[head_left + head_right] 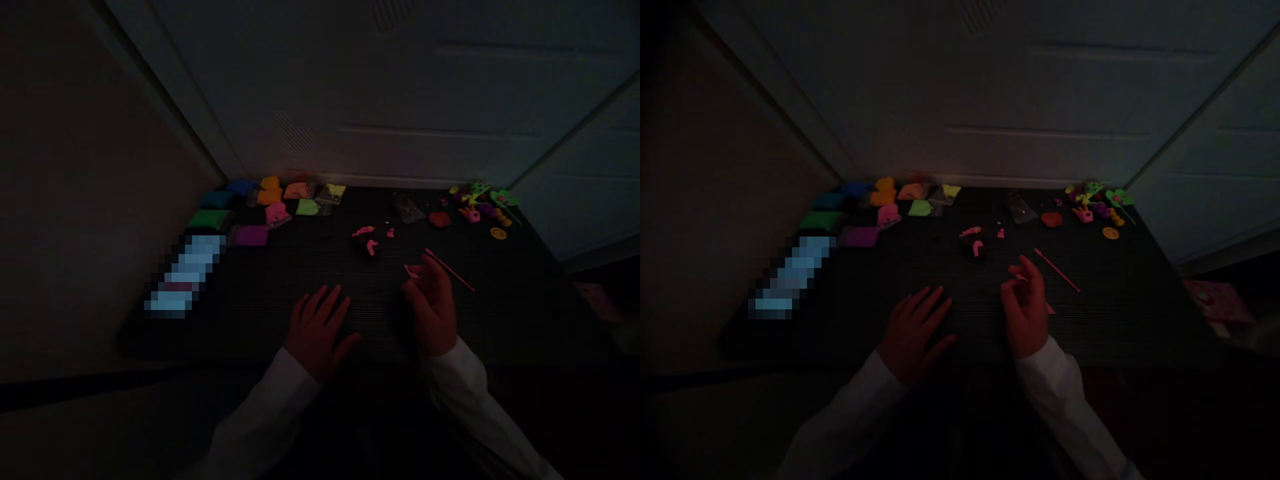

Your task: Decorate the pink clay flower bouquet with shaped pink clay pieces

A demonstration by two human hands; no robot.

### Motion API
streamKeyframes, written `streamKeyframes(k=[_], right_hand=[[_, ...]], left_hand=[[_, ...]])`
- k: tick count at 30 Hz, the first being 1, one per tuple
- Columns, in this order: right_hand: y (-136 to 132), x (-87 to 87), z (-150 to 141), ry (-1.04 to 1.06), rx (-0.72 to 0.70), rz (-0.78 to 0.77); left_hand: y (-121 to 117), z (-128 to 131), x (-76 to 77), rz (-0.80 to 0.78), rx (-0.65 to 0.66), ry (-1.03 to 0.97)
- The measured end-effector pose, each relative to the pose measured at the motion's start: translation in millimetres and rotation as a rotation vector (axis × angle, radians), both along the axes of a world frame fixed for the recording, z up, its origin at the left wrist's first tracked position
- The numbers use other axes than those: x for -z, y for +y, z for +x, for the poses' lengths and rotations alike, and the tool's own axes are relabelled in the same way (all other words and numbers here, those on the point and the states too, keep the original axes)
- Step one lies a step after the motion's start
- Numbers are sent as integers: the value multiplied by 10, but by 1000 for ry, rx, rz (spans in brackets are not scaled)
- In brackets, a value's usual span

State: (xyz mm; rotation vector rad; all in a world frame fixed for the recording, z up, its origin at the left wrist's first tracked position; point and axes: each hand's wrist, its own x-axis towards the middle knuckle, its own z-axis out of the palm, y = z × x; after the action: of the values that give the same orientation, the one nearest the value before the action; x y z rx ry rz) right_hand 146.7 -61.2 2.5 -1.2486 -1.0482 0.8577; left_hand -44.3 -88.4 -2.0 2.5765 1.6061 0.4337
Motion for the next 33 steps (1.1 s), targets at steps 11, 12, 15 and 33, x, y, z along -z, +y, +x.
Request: streamKeyframes(k=[11, 12, 15, 33], right_hand=[[1, -5, 0, -15, -2, -8], [5, 0, 1, -11, 0, -9], [11, 7, 4, -3, 0, -11], [-1, -24, 1, -47, -15, -57]], left_hand=[[201, 74, 59, -14, -76, -149], [222, 84, 66, -27, -58, -157], [248, 77, 75, -42, -16, -196], [441, 35, -13, -637, -333, -1309]])
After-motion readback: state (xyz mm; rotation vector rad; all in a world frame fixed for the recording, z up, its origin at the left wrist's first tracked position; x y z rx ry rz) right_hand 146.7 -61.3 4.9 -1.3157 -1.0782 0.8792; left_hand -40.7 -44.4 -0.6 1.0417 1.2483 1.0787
